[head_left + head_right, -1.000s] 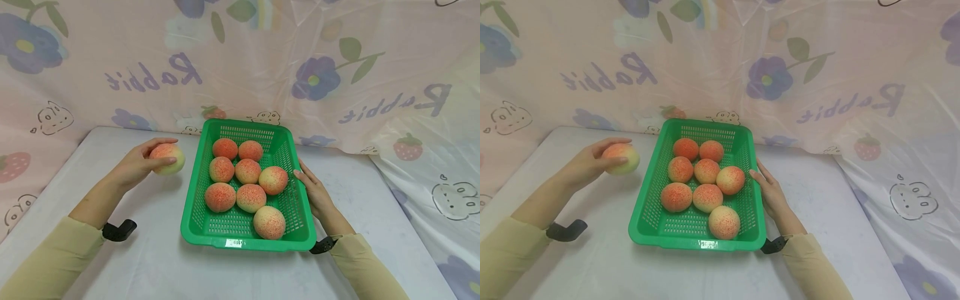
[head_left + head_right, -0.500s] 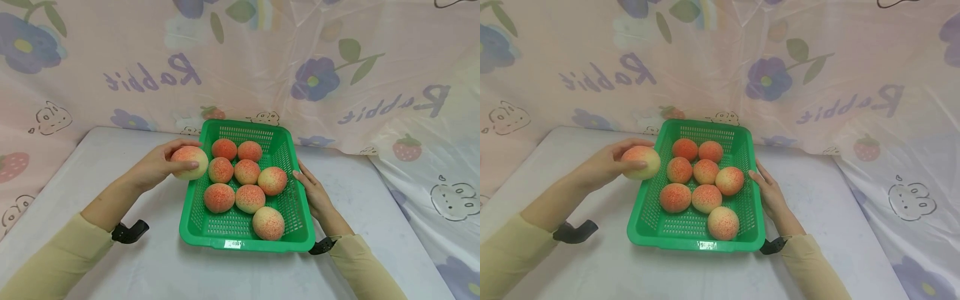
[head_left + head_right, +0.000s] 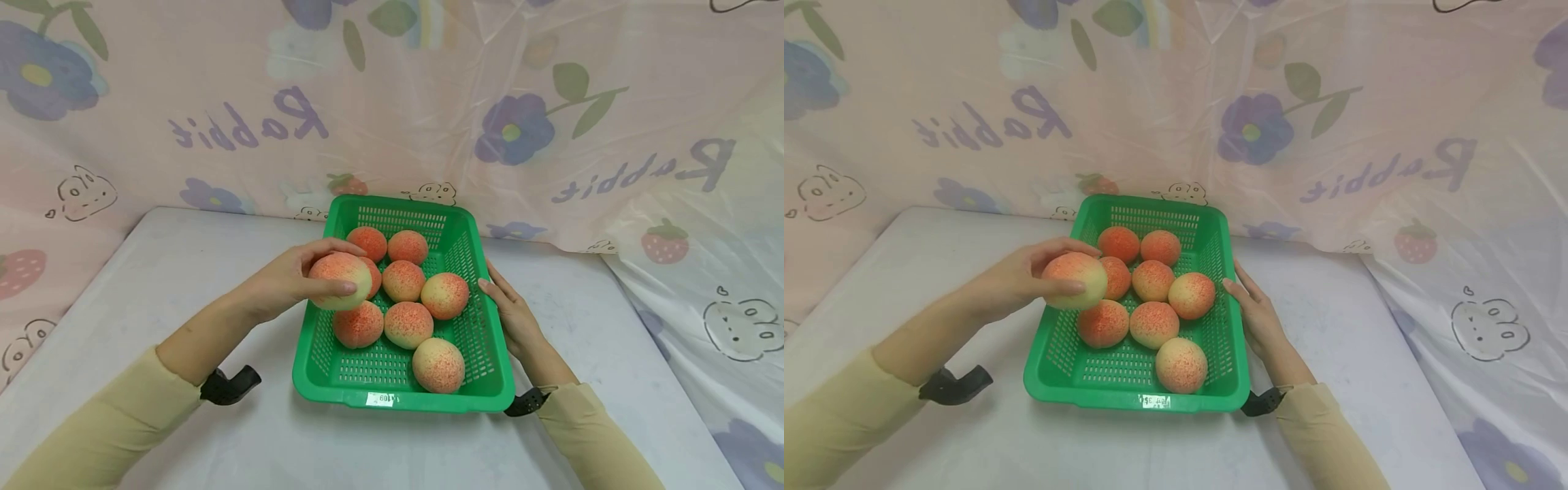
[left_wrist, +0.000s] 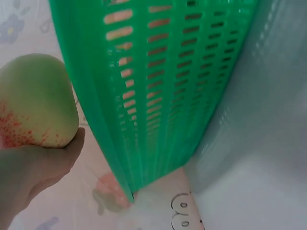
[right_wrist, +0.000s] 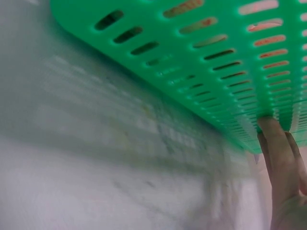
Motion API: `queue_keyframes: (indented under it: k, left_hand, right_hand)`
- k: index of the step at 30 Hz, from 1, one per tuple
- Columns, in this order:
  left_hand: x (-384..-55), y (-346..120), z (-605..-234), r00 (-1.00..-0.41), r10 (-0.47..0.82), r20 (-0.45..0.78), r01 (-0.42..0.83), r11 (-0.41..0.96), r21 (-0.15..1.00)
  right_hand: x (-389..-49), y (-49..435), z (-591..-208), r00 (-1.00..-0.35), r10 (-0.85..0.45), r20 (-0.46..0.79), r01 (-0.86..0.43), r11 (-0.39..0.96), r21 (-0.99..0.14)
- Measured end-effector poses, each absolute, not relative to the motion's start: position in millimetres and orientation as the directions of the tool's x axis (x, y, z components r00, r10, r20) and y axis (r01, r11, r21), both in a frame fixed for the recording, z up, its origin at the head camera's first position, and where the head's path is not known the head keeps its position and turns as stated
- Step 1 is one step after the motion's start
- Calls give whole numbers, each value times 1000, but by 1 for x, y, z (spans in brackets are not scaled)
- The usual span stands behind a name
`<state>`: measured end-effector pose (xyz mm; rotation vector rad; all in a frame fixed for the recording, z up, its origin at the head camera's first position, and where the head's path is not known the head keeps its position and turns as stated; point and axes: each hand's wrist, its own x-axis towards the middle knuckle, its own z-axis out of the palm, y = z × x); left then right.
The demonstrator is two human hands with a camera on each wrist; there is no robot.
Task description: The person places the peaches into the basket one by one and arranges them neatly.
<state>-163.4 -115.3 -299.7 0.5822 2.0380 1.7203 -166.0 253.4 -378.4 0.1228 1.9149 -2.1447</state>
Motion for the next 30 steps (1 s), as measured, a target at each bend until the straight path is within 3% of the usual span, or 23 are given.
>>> queue_keyframes:
  k: [12,19,30]
  left_hand:
    - [-148,-92,-300,-736,676,-30,112,165,980]
    - [-140,-79,-298,-719,677,-158,103,329,939]
    - [-137,-62,-299,-602,767,-224,92,345,934]
  right_hand:
    - [-166,253,-377,-962,-120,-244,255,-84,-963]
    - [-165,253,-377,-960,-134,-244,257,-88,-962]
    - [-166,252,-376,-960,-126,-249,260,-80,-962]
